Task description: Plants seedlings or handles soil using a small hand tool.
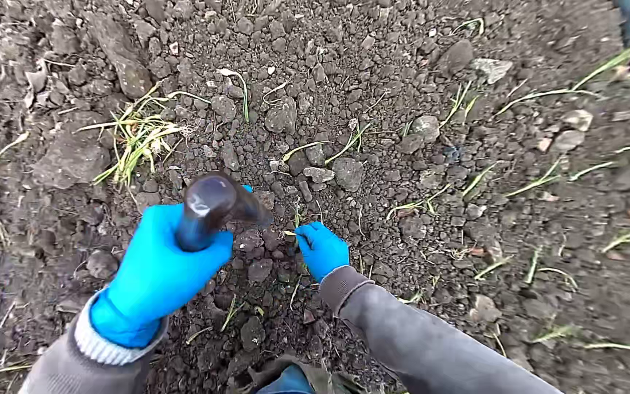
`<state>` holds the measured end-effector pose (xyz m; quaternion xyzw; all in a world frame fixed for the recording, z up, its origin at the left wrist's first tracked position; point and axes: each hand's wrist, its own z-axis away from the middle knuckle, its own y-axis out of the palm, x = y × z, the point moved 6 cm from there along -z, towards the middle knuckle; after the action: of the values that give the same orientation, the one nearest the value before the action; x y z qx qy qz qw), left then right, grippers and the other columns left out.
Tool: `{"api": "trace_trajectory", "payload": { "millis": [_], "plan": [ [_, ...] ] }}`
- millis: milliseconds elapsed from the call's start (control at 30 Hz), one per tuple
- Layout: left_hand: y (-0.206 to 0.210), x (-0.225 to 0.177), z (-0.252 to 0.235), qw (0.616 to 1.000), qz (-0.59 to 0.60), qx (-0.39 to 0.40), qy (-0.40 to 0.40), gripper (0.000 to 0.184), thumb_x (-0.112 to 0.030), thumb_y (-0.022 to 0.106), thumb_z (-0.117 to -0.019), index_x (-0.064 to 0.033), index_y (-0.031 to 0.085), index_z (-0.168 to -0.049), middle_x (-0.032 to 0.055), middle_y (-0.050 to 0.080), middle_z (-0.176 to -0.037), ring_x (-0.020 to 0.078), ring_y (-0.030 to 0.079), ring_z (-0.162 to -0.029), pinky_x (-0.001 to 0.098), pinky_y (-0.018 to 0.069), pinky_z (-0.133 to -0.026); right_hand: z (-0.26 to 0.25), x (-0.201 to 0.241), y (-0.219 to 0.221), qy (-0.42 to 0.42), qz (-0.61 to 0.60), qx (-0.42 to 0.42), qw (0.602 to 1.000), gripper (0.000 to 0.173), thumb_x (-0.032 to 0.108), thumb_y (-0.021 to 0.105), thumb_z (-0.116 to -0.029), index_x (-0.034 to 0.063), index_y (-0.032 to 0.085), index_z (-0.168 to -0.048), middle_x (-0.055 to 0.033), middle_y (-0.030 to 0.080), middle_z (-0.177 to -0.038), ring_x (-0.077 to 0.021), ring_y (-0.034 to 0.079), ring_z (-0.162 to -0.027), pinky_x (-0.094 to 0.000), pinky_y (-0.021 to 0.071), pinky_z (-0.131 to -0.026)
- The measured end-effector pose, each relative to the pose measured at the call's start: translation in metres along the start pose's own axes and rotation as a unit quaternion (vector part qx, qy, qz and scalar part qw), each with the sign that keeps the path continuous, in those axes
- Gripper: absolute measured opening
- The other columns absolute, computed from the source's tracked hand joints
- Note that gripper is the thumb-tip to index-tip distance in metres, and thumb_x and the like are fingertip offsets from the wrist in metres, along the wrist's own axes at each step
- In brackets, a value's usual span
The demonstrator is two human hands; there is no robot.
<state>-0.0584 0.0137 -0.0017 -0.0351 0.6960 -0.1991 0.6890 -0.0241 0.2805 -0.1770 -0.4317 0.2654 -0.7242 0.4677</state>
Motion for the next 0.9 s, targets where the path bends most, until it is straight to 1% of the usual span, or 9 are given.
{"api": "trace_trajectory", "payload": {
  "millis": [100, 167, 267, 400, 533, 700, 767, 833, 900],
  "plan": [
    [0.063, 0.063, -0.011, 0.95, -0.096, 0.073, -0.289, 0.013, -0.011, 0.069, -0.0894, -0.0115, 0.065, -0.077, 0.0024, 0.054, -0.057, 0.0159, 0.049, -0.047, 0.0366, 0.0407, -0.045, -0.019, 0.029, -0.012, -0.067, 0.038, 0.021, 0.997, 0.025, 0.022, 0.056, -0.1059, 0.0155, 0.076, -0.119, -0.0104, 0.071, -0.118, -0.03, 0.069, -0.11, -0.0531, 0.0561, -0.092],
    [0.067, 0.083, -0.009, 0.929, -0.083, 0.086, -0.351, 0.012, -0.011, 0.067, -0.0927, -0.0079, 0.064, -0.081, 0.0046, 0.053, -0.057, 0.0164, 0.048, -0.046, 0.0351, 0.0411, -0.045, -0.033, 0.051, -0.002, -0.097, 0.069, 0.069, 0.99, 0.025, 0.021, 0.056, -0.105, 0.0165, 0.077, -0.118, -0.0105, 0.071, -0.119, -0.0306, 0.068, -0.112, -0.0527, 0.0557, -0.093],
    [0.045, 0.059, -0.004, 0.93, -0.068, 0.095, -0.349, 0.004, -0.01, 0.068, -0.0913, -0.008, 0.07, -0.092, 0.0041, 0.052, -0.056, 0.0152, 0.047, -0.043, 0.0319, 0.0395, -0.042, -0.044, 0.079, 0.042, -0.122, 0.124, 0.166, 0.971, 0.021, 0.016, 0.06, -0.1015, 0.015, 0.076, -0.114, -0.0119, 0.068, -0.125, -0.0329, 0.066, -0.116, -0.0541, 0.0558, -0.093],
    [0.003, 0.013, 0.027, 0.97, -0.059, -0.015, -0.235, 0.008, -0.018, 0.068, -0.0779, -0.0206, 0.064, -0.071, -0.0027, 0.05, -0.05, 0.0092, 0.044, -0.038, 0.026, 0.0356, -0.037, -0.04, 0.092, 0.07, -0.156, 0.146, 0.205, 0.955, 0.025, 0.025, 0.058, -0.1038, 0.0094, 0.075, -0.114, -0.0136, 0.063, -0.132, -0.0343, 0.062, -0.121, -0.0533, 0.0542, -0.096],
    [-0.008, 0.048, 0.048, 0.956, -0.096, -0.062, -0.271, 0.005, -0.018, 0.068, -0.0782, -0.0175, 0.066, -0.074, -0.0031, 0.053, -0.052, 0.0096, 0.047, -0.041, 0.0285, 0.0389, -0.04, -0.055, 0.078, 0.011, -0.244, 0.119, -0.021, 0.962, 0.035, 0.031, 0.054, -0.1044, 0.0048, 0.077, -0.101, -0.0151, 0.073, -0.112, -0.0358, 0.069, -0.107, -0.053, 0.0564, -0.085],
    [-0.011, 0.101, 0.055, 0.937, 0.009, -0.053, -0.345, 0.01, -0.013, 0.068, -0.0826, -0.0103, 0.062, -0.076, 0.0016, 0.051, -0.052, 0.0123, 0.044, -0.041, 0.0287, 0.0371, -0.041, -0.16, 0.064, -0.066, -0.028, 0.153, -0.049, 0.987, 0.055, 0.006, 0.065, -0.0928, 0.0107, 0.057, -0.147, -0.0214, 0.05, -0.153, -0.0447, 0.045, -0.142, -0.0628, 0.0443, -0.105],
    [-0.018, 0.09, 0.055, 0.938, 0.017, -0.078, -0.336, 0.011, -0.017, 0.067, -0.0788, -0.0145, 0.06, -0.072, -0.0019, 0.048, -0.051, 0.0102, 0.043, -0.04, 0.0277, 0.0364, -0.04, -0.168, 0.082, -0.089, -0.019, 0.184, 0.0, 0.983, 0.054, 0.009, 0.067, -0.0977, 0.008, 0.052, -0.149, -0.027, 0.046, -0.153, -0.0479, 0.04, -0.144, -0.064, 0.0386, -0.111],
    [-0.013, 0.088, 0.067, 0.938, -0.006, -0.091, -0.333, 0.012, -0.02, 0.067, -0.0764, -0.0181, 0.059, -0.068, -0.0058, 0.049, -0.052, 0.0076, 0.045, -0.043, 0.0274, 0.0387, -0.042, -0.173, 0.08, -0.087, -0.068, 0.171, -0.094, 0.978, 0.04, 0.007, 0.071, -0.0924, 0.0007, 0.065, -0.131, -0.0311, 0.061, -0.133, -0.05, 0.053, -0.13, -0.0647, 0.0414, -0.106],
    [0.001, 0.094, 0.079, 0.939, -0.025, -0.103, -0.326, 0.005, -0.018, 0.066, -0.0759, -0.0176, 0.063, -0.072, -0.0098, 0.052, -0.057, 0.0032, 0.049, -0.049, 0.0252, 0.0426, -0.048, -0.174, 0.077, -0.092, -0.001, 0.23, 0.075, 0.97, 0.047, 0.013, 0.062, -0.1024, 0.0023, 0.052, -0.147, -0.0261, 0.051, -0.149, -0.0439, 0.042, -0.144, -0.0593, 0.0341, -0.117]
  ]
}}
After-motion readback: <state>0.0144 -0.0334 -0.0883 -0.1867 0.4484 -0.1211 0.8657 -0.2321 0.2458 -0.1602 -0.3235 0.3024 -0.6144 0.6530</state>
